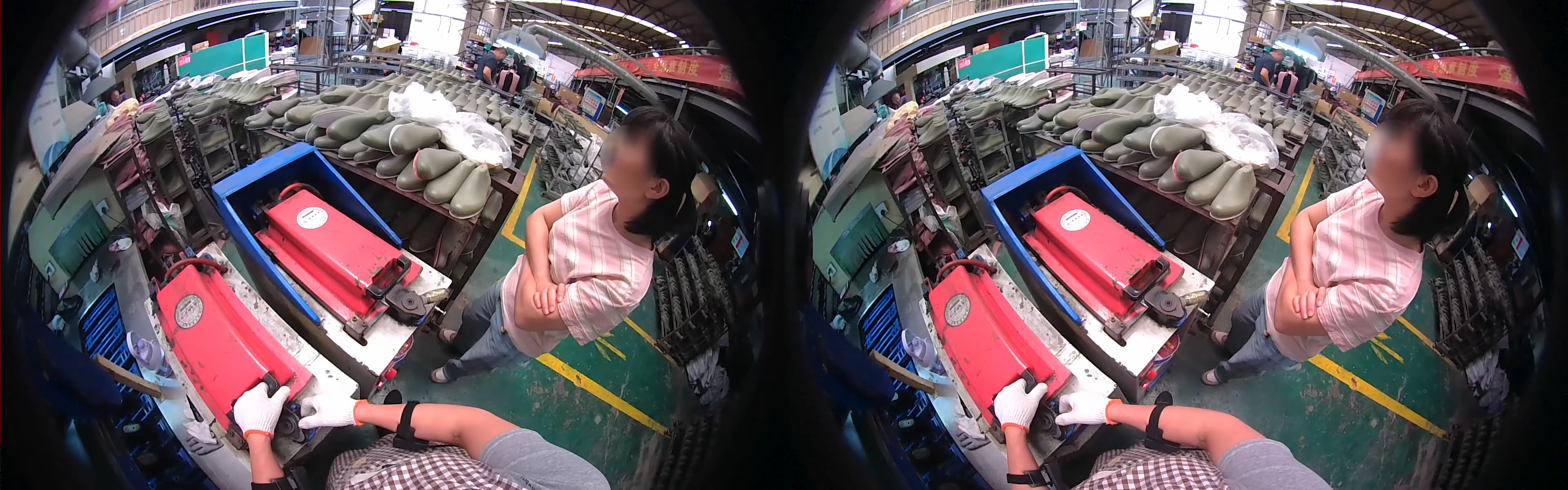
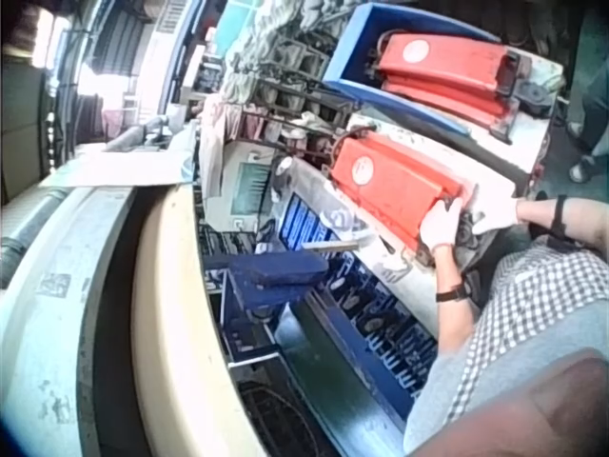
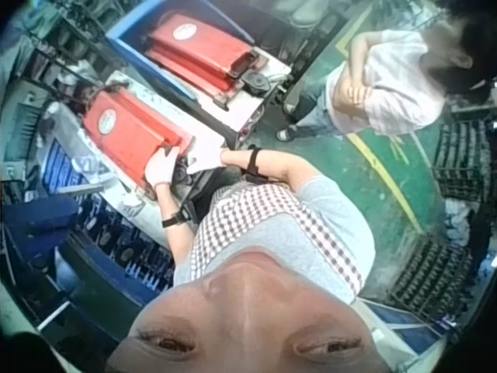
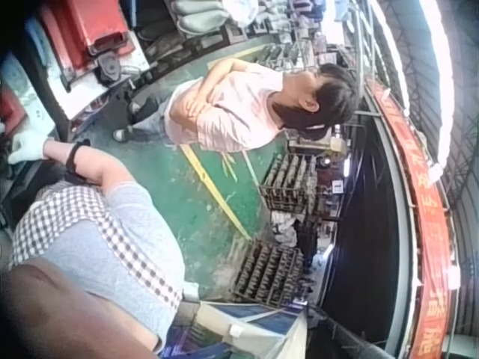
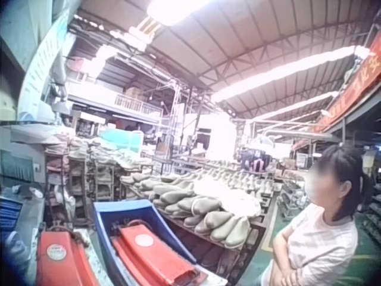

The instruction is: Operating an industrial pressing machine to shape shoes onto lasts.

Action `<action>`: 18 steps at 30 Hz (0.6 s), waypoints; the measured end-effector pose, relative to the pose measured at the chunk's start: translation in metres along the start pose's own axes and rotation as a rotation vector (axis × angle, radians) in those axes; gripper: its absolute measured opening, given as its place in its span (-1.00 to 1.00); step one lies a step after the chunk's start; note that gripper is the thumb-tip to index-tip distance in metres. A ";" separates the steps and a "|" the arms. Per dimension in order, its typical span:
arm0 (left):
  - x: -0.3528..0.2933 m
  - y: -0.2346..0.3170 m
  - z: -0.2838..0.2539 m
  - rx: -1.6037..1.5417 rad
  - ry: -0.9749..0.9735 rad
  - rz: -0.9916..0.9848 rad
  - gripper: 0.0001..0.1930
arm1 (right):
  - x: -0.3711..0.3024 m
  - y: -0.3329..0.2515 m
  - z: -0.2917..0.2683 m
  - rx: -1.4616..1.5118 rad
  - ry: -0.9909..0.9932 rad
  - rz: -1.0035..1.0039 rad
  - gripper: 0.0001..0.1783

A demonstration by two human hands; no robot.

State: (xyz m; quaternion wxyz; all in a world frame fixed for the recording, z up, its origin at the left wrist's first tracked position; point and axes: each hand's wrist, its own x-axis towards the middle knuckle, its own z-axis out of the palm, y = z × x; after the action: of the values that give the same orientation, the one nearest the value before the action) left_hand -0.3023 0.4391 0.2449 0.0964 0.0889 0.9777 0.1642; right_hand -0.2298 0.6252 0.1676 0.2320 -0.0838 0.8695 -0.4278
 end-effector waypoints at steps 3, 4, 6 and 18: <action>0.000 0.000 0.001 0.005 0.011 0.005 -0.38 | 0.000 0.003 0.001 0.010 0.008 -0.007 -0.34; 0.000 0.001 0.001 0.006 0.015 0.007 -0.38 | 0.000 0.003 0.001 0.023 0.005 -0.012 -0.35; -0.001 0.002 -0.001 0.000 0.009 0.000 -0.39 | 0.001 0.004 0.001 0.026 0.007 -0.015 -0.35; -0.001 0.002 -0.002 0.005 -0.001 0.000 -0.43 | 0.000 0.001 -0.001 0.006 -0.002 -0.008 -0.35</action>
State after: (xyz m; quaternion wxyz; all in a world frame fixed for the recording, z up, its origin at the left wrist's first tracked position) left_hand -0.3015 0.4405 0.2477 0.0965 0.0890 0.9781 0.1615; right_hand -0.2303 0.6265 0.1676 0.2312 -0.0872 0.8678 -0.4312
